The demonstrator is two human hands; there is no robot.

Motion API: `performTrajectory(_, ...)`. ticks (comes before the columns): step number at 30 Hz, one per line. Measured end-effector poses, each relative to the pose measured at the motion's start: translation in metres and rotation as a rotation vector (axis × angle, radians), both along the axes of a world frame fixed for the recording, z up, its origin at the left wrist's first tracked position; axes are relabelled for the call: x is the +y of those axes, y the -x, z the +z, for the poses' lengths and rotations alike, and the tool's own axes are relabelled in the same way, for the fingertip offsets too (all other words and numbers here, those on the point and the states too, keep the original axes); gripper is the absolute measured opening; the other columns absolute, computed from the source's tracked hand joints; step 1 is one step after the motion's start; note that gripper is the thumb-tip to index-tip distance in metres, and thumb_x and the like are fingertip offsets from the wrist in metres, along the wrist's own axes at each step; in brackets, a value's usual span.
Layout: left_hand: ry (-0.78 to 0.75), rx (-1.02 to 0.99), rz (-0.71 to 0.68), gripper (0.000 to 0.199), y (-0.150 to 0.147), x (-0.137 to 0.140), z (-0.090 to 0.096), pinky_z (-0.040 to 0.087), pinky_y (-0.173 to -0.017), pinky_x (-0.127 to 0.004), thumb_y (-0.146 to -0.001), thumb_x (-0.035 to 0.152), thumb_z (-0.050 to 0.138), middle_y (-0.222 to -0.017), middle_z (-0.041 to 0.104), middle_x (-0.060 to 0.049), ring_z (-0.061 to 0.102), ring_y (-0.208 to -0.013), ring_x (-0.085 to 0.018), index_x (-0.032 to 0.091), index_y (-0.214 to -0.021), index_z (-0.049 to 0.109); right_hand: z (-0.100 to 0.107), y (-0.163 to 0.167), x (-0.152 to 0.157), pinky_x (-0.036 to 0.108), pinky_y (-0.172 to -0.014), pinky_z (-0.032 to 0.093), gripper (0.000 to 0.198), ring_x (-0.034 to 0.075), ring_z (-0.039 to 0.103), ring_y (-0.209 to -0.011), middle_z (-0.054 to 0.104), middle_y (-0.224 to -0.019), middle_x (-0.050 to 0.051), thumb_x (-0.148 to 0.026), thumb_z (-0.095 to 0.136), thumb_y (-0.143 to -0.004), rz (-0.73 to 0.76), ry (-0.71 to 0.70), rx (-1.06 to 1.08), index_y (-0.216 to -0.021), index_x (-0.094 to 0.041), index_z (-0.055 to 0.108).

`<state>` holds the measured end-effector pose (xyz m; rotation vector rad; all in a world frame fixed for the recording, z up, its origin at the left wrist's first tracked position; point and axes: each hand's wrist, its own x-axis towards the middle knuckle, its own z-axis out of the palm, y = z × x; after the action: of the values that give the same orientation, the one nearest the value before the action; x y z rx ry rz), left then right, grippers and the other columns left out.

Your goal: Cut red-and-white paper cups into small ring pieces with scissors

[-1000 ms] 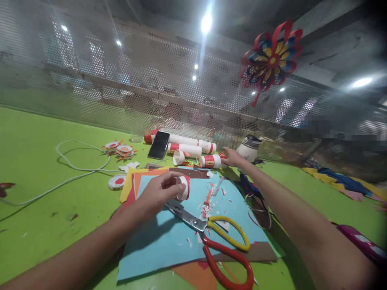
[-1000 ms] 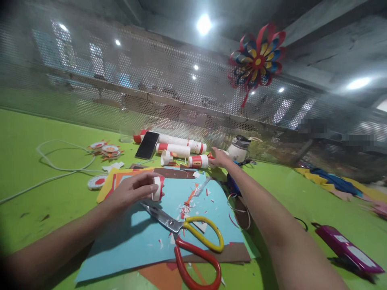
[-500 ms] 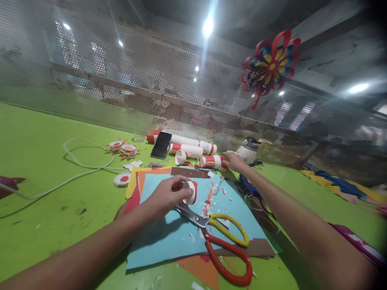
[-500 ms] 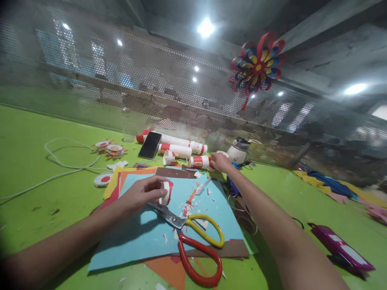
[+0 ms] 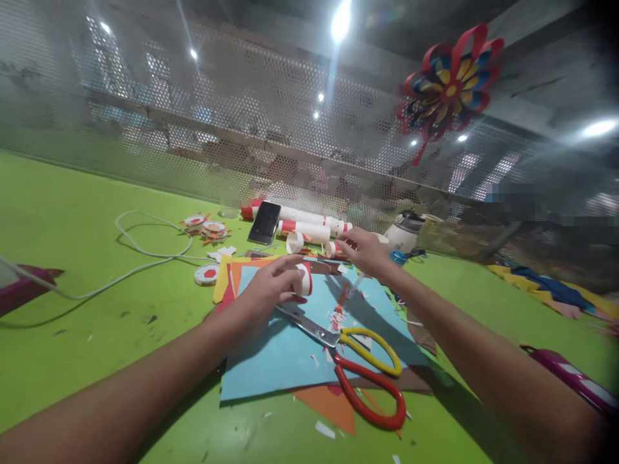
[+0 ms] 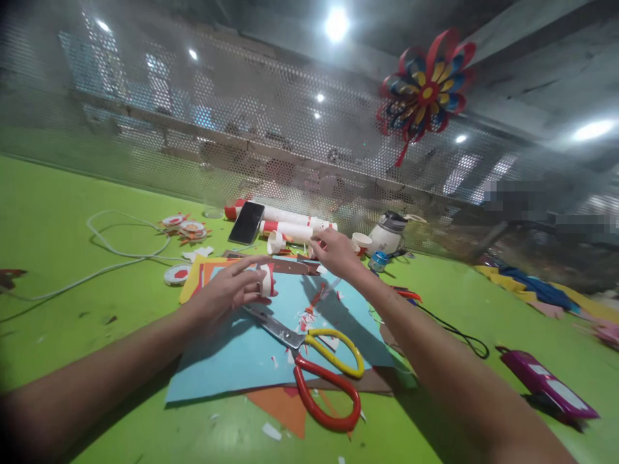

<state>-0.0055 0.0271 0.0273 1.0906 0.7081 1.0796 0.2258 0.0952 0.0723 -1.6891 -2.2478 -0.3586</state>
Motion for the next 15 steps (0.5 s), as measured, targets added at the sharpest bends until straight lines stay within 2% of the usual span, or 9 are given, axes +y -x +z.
performTrajectory(2,0.014,-0.018,0.032,0.047,0.002,0.001,0.003,0.055,-0.071,-0.036,-0.074,0.023,0.065,-0.084,0.067,-0.007,0.065,-0.074,-0.020,0.016,-0.121,0.057,0.003,0.007,-0.030,0.038,-0.079,0.051,0.023,0.017,0.063,-0.088,0.064,-0.105,0.005,-0.033,0.053,-0.094,0.088,0.069,0.001,-0.108,-0.016,0.061)
performTrajectory(5,-0.048,-0.091,0.052,0.038,0.005,0.006,0.003,0.055,-0.076,-0.036,-0.075,0.022,0.064,-0.097,0.067,-0.010,0.065,-0.078,-0.019,0.014,-0.112,0.064,0.005,0.006,-0.081,0.032,-0.074,0.047,0.026,0.016,0.059,-0.078,0.064,-0.091,0.004,-0.031,0.043,-0.097,0.197,0.223,-0.022,-0.108,-0.016,0.061)
performTrajectory(6,-0.044,-0.101,0.050,0.037,0.006,0.007,0.002,0.056,-0.076,-0.037,-0.076,0.023,0.064,-0.097,0.067,-0.010,0.065,-0.077,-0.019,0.014,-0.112,0.065,0.004,0.005,-0.099,0.030,-0.072,0.046,0.026,0.016,0.058,-0.076,0.063,-0.086,0.003,-0.031,0.045,-0.094,0.234,0.297,-0.042,-0.110,-0.018,0.062)
performTrajectory(9,-0.027,-0.121,0.029,0.036,0.007,0.009,0.001,0.055,-0.076,-0.035,-0.078,0.024,0.065,-0.093,0.067,-0.009,0.066,-0.075,-0.018,0.014,-0.112,0.065,-0.004,0.002,-0.143,0.028,-0.063,0.040,0.029,0.020,0.058,-0.078,0.062,-0.089,0.004,-0.035,0.060,-0.082,0.281,0.490,-0.118,-0.109,-0.027,0.064)
performTrajectory(12,0.008,-0.143,-0.005,0.039,0.009,0.008,0.002,0.055,-0.079,-0.035,-0.078,0.024,0.065,-0.091,0.068,-0.008,0.066,-0.077,-0.018,0.015,-0.115,0.063,-0.018,0.004,-0.165,0.029,-0.058,0.032,0.050,0.024,0.057,-0.079,0.058,-0.091,0.007,-0.021,0.057,-0.074,0.232,0.532,-0.142,-0.124,-0.028,0.055)
performTrajectory(15,0.025,-0.141,-0.022,0.046,0.010,0.005,0.005,0.055,-0.078,-0.033,-0.077,0.022,0.066,-0.089,0.069,-0.008,0.067,-0.081,-0.019,0.017,-0.122,0.060,-0.031,0.006,-0.167,0.029,-0.057,0.030,0.064,0.024,0.056,-0.077,0.058,-0.096,0.008,-0.017,0.051,-0.074,0.193,0.561,-0.112,-0.135,-0.031,0.043)
